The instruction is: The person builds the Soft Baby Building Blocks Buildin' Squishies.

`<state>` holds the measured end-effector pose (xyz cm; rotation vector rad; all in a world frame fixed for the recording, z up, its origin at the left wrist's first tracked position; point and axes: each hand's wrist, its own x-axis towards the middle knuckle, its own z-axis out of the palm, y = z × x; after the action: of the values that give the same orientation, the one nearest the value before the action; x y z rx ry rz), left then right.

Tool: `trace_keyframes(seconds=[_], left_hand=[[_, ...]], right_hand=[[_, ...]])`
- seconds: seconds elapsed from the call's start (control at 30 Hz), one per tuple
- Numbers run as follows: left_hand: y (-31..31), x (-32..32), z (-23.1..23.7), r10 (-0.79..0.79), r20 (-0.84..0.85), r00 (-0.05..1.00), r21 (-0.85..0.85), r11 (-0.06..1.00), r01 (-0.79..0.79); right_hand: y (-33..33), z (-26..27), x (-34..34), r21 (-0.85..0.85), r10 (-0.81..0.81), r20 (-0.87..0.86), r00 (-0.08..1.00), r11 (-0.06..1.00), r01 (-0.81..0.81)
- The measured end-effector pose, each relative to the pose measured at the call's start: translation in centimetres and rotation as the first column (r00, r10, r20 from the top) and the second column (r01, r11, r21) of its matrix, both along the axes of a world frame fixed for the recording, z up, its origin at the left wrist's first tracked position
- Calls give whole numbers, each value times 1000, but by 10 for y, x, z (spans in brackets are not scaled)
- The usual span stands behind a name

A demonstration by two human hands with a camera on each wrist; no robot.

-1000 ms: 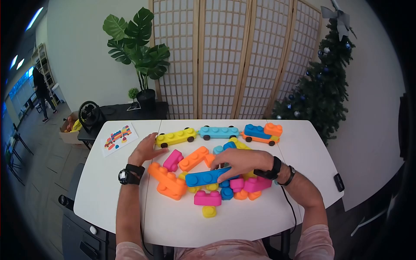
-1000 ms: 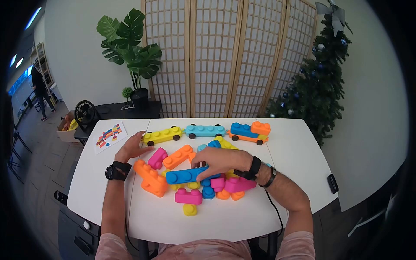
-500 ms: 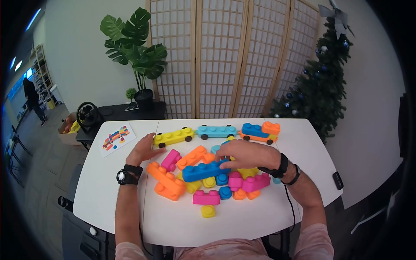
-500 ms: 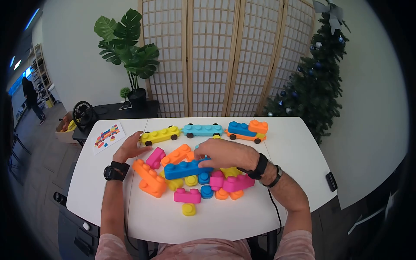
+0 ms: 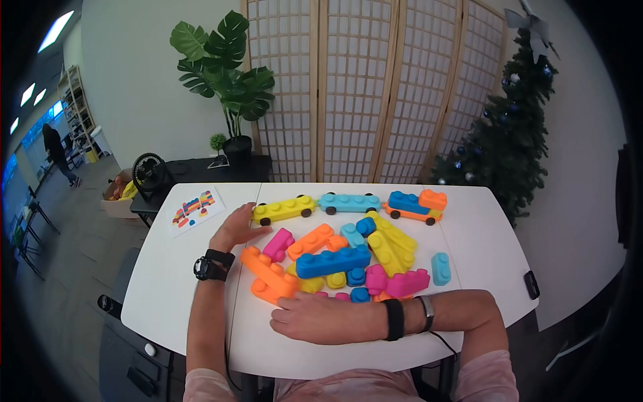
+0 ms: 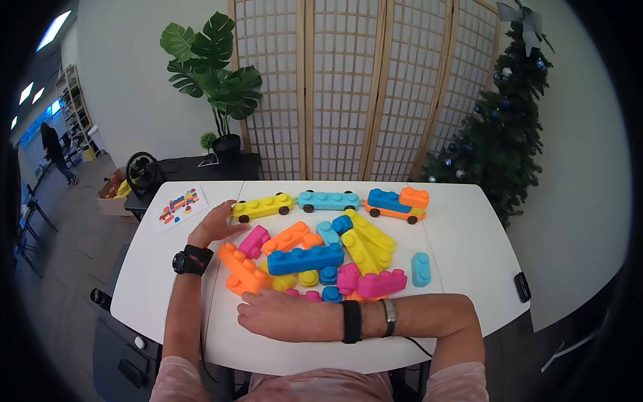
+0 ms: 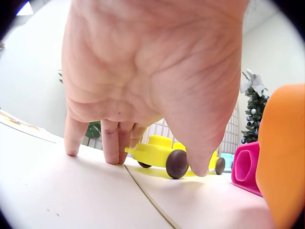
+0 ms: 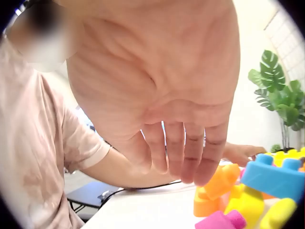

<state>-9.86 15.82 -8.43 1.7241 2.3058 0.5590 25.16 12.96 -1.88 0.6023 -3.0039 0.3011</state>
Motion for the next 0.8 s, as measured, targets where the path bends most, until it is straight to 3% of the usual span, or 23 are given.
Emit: trace_keyframes(seconds=[0.07,0.1,0.33,0.53,0.6,0.63,0.7,0.73,0.8], left_hand=[[0,-3,-3,-8,-31,999,30,999,9],[2,-3,-5,-2,-28,1000,14,1000,2],[3,-5,-6,-8,-67,998,25,1000,9],[3,-2,-1,6,-50,999,-25,1000,-8],[2,-1,1,5,-51,999,-36,999,-7],[-1,1,2,4,-51,999,-10,1000,-4],[-1,2,-1,-21,-49,999,21,1000,23],[-1,-2,-5,-23,-48,999,47,999,25],[2,-3,-8,-41,-43,998,78,996,44]], right_hand=[[-12,-11,-19,373,3,-314,949,920,121],[-11,-13,-24,502,-8,-355,935,842,198],[-6,-21,-50,622,-15,-347,938,745,242],[5,-26,-58,430,-81,-349,934,871,236],[12,-11,-54,220,-37,-229,973,971,89],[15,-4,-54,221,-46,-230,972,970,99],[24,11,-50,-220,-68,36,997,973,74],[30,22,-46,-217,-89,38,995,972,95],[50,45,-36,-480,-166,100,981,856,194]])
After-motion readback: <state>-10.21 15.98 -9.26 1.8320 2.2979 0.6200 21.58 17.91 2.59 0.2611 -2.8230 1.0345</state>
